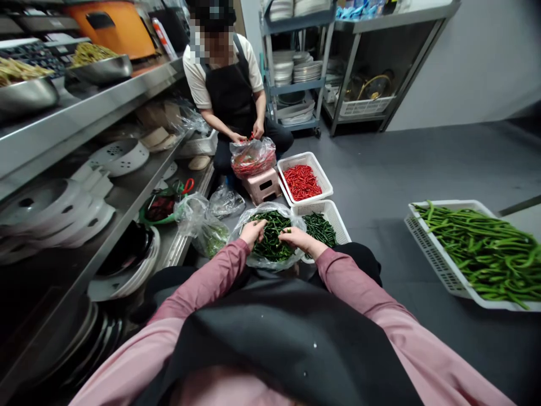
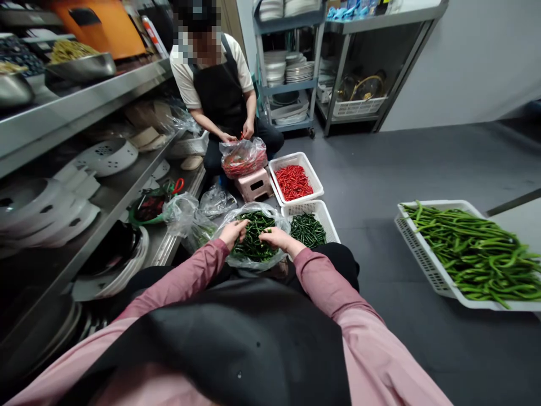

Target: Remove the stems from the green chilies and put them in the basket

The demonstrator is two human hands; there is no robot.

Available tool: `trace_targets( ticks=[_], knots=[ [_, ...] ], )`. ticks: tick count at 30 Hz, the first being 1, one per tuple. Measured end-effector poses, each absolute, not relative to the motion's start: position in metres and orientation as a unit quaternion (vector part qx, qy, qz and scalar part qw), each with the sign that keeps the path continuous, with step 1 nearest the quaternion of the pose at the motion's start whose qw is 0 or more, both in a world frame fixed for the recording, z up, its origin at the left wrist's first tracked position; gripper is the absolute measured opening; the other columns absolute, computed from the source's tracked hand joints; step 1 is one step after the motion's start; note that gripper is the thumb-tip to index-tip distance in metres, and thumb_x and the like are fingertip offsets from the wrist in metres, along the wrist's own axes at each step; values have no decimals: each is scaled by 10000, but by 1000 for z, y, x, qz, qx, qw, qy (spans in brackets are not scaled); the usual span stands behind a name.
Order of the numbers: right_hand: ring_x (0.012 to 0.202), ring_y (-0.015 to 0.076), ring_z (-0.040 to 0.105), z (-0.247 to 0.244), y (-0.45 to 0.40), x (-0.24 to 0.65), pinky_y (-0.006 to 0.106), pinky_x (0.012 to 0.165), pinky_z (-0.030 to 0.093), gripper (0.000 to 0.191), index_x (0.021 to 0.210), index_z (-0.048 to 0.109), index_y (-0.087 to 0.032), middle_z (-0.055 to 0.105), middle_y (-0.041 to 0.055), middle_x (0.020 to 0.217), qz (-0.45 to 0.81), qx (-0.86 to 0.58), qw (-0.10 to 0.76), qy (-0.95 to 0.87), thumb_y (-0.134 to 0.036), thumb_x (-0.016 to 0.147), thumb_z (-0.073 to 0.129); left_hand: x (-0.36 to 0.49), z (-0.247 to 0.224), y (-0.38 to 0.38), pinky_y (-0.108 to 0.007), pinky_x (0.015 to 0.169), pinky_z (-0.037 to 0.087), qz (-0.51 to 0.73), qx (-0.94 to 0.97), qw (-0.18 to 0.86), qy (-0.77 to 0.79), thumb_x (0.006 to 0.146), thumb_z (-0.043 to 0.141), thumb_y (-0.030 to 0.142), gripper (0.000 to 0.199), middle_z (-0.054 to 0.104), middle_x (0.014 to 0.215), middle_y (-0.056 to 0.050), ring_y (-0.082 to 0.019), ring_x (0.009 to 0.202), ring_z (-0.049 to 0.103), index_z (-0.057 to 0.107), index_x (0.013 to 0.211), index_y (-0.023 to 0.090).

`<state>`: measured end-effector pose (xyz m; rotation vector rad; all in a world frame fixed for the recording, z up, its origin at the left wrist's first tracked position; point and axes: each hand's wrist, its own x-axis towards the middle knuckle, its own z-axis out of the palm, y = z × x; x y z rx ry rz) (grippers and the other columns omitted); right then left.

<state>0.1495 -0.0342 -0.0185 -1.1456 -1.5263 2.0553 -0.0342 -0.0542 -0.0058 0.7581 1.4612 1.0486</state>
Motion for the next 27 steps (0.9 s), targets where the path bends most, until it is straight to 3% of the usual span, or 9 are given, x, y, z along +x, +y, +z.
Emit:
trace_targets(
  ticks=[3,5,8,12,16,19,22,24,27],
  knots=[
    [343,35,220,-19,-36,149,195,339,147,164,651,532,-160,309,-95,429,754,-373,144,-522,-294,688,621,-21,-11,-67,-209,358,207,378,356,663,539,692,700,504,392,365,444,89,-54,322,330,546,761,151],
    [339,39,224,-18,-38,148,195,334,150,143,651,533,-157,304,-92,425,768,-367,137,-507,-279,698,590,-14,-13,-70,-214,368,203,382,367,657,536,667,724,476,376,363,442,86,-56,328,317,517,708,165],
    [343,41,208,-18,-42,144,185,335,150,179,625,460,-174,289,-89,427,816,-360,117,-437,-284,750,526,-9,-13,-71,-220,417,245,407,420,528,616,689,708,377,284,415,466,57,-78,392,356,508,655,178],
    [339,38,128,-20,-44,136,172,332,106,249,618,348,-197,236,-100,434,865,-364,81,-336,-283,838,424,-6,-14,-72,-218,533,298,357,539,314,695,689,704,275,256,504,570,-1,-143,621,516,488,575,200],
    [333,37,133,-20,-46,131,167,328,113,274,625,342,-198,229,-103,423,857,-384,116,-323,-295,869,418,-4,-16,-69,-219,571,304,316,580,260,704,721,687,277,268,484,589,-9,-161,691,534,471,579,203],
    [336,42,233,-17,-47,132,175,336,205,208,662,432,-177,336,-80,441,836,-376,166,-364,-268,840,491,-7,-15,-64,-214,536,295,354,524,307,711,734,679,314,293,430,540,14,-132,587,467,458,583,196],
    [376,51,341,-13,-47,136,185,373,288,143,741,518,-146,469,-42,529,834,-342,190,-388,-263,807,568,-10,-12,-64,-219,471,268,383,442,480,654,800,595,433,365,404,492,33,-87,446,346,436,579,190],
    [386,46,328,-11,-45,139,175,382,272,173,760,523,-145,441,-53,528,865,-307,168,-360,-295,811,590,-11,-10,-67,-220,448,259,384,416,568,598,825,539,505,414,424,488,30,-67,406,309,445,586,181],
    [380,35,266,-12,-45,140,157,382,219,197,754,502,-150,361,-73,503,901,-296,126,-290,-311,858,549,-10,-11,-71,-214,469,274,402,445,512,615,793,605,461,361,445,499,33,-68,432,343,480,616,174]
  ],
)
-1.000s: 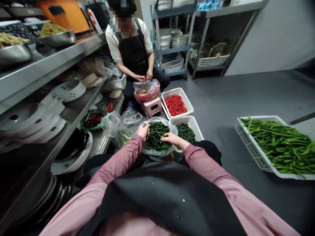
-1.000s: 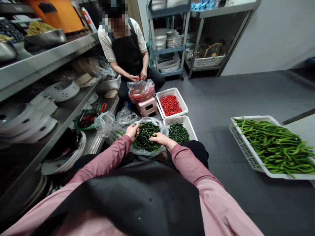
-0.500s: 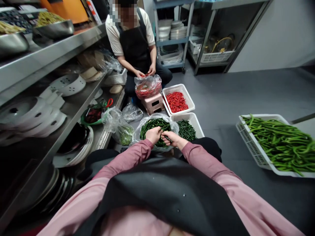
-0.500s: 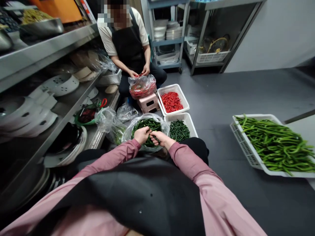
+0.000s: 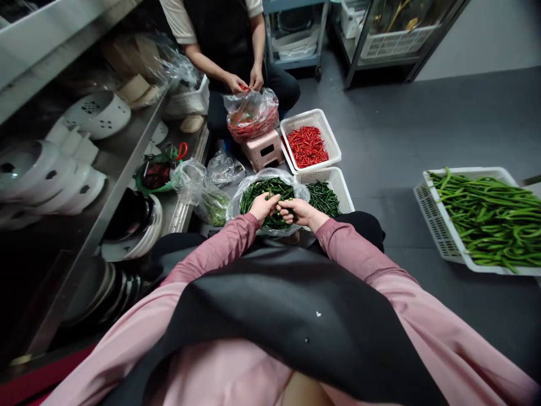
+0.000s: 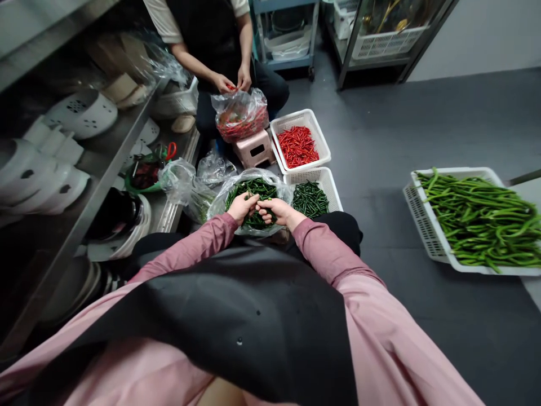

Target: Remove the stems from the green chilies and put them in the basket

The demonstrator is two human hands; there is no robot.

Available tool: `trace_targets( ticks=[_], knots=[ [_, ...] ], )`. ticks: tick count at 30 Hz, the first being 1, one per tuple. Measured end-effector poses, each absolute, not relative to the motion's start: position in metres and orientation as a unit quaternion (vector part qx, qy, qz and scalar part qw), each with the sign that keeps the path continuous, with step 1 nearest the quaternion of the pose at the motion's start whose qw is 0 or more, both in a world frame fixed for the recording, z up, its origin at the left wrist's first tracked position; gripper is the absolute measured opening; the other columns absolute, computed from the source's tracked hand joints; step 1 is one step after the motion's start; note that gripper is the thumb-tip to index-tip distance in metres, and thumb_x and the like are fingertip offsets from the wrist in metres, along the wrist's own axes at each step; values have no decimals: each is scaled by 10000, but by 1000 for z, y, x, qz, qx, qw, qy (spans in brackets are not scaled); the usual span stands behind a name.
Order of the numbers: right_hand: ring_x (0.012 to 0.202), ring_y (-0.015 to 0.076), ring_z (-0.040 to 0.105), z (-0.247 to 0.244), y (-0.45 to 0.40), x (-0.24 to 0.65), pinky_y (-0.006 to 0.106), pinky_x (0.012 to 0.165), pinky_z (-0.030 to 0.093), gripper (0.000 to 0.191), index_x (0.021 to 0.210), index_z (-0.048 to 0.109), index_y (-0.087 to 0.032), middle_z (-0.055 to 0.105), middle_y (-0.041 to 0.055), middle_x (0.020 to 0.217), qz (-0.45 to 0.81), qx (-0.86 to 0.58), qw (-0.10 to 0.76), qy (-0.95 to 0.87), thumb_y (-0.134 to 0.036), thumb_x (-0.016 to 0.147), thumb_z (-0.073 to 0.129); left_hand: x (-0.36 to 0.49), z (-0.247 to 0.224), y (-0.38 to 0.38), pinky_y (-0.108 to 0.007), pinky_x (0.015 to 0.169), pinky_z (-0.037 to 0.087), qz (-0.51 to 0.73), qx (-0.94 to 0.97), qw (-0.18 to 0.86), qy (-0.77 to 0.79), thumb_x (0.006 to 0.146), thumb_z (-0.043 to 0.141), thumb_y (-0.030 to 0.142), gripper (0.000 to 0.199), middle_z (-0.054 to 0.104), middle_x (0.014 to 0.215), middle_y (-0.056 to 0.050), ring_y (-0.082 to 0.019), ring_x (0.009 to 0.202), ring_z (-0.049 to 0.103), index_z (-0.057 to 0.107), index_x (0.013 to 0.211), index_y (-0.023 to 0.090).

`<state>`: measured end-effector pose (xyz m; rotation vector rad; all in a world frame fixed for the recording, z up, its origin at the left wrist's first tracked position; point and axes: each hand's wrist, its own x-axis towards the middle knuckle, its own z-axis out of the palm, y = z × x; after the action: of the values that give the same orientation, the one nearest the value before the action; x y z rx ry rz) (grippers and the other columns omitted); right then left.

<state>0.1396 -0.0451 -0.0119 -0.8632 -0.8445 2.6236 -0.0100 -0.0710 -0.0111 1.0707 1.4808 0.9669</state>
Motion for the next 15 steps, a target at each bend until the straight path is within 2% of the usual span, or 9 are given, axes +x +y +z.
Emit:
trace_targets(
  ticks=[3,5,7,11,13,15],
  knots=[
    [367,30,225,-15,-49,134,153,372,195,213,722,467,-154,327,-77,489,895,-350,123,-249,-264,905,466,-10,-19,-72,-213,530,301,386,517,345,682,724,697,332,297,419,498,35,-98,523,418,486,581,179],
    [360,31,235,-17,-51,131,157,363,204,221,701,449,-158,332,-76,482,868,-400,129,-266,-236,908,450,-12,-27,-71,-213,546,309,363,533,300,703,690,728,287,312,414,502,27,-112,564,450,474,543,180],
    [362,39,284,-19,-53,130,168,357,235,212,692,448,-161,373,-64,487,824,-445,153,-315,-225,892,475,-15,-33,-70,-213,517,307,348,482,353,723,721,707,307,327,422,490,22,-109,530,447,469,537,179],
    [383,52,336,-22,-55,132,185,368,280,245,685,433,-179,398,-72,491,765,-461,222,-391,-267,789,635,-19,-35,-65,-202,420,271,351,287,557,696,868,500,496,405,419,458,37,-73,375,351,536,655,153],
    [378,46,292,-24,-57,130,187,370,251,293,695,448,-183,356,-95,470,758,-445,217,-425,-312,716,710,-15,-35,-62,-190,416,291,389,247,584,669,879,468,527,433,425,483,47,-58,370,350,578,733,135],
    [380,45,266,-25,-58,127,193,385,232,301,707,487,-178,340,-103,456,730,-449,201,-474,-360,686,725,-9,-34,-59,-179,448,341,439,235,568,655,883,480,508,422,453,529,39,-53,417,397,618,784,122]
  ],
)
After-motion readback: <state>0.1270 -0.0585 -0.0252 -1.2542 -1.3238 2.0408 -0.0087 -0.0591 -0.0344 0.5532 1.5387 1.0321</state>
